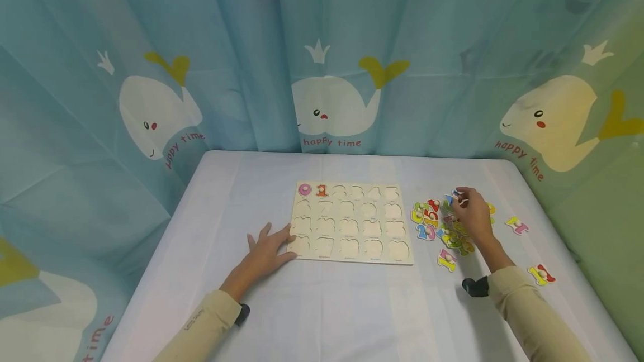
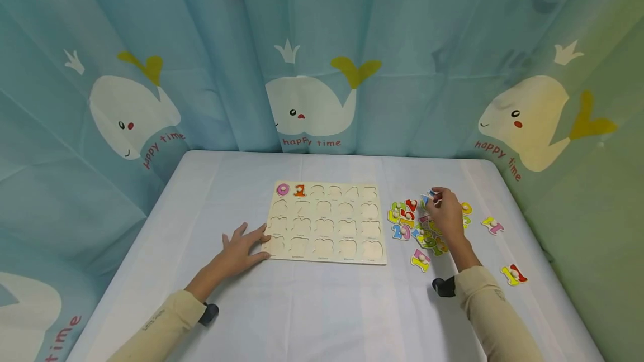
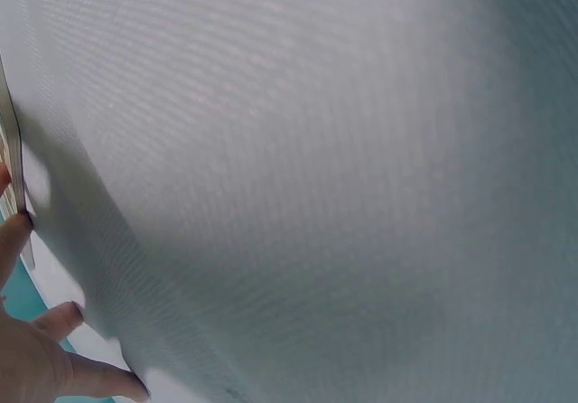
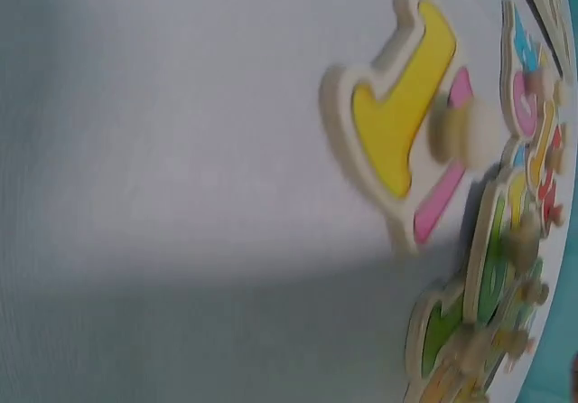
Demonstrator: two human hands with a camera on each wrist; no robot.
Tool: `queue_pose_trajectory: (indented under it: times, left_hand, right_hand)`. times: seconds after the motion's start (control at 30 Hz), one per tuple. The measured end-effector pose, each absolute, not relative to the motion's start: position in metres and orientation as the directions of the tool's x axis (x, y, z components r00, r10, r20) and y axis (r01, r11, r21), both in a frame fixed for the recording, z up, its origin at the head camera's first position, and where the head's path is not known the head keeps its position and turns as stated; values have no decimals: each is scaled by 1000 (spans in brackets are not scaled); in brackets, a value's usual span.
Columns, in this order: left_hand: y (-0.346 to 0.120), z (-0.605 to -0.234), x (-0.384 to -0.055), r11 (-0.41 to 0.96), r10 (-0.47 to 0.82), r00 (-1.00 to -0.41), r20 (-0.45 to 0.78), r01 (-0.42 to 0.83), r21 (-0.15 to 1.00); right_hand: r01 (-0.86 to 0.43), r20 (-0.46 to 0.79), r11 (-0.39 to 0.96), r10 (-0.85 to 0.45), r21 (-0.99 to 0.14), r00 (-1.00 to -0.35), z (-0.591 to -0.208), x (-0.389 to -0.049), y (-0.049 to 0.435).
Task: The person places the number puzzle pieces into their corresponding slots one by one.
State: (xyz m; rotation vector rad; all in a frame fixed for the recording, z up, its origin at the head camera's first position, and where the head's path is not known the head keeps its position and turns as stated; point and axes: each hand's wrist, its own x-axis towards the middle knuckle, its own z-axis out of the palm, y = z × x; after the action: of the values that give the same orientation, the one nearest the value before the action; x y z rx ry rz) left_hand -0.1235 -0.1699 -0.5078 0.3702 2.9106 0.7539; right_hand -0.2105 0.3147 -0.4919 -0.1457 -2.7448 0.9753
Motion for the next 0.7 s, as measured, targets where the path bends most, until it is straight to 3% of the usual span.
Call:
queue_pose_trajectory:
  times: [0.7]
  left_hand:
    - [-169, -504, -121, 859, 253, -966, -55, 198, 473]
  right_hand:
    - [-299, 185, 726, -236, -619, -954, -494, -238, 241]
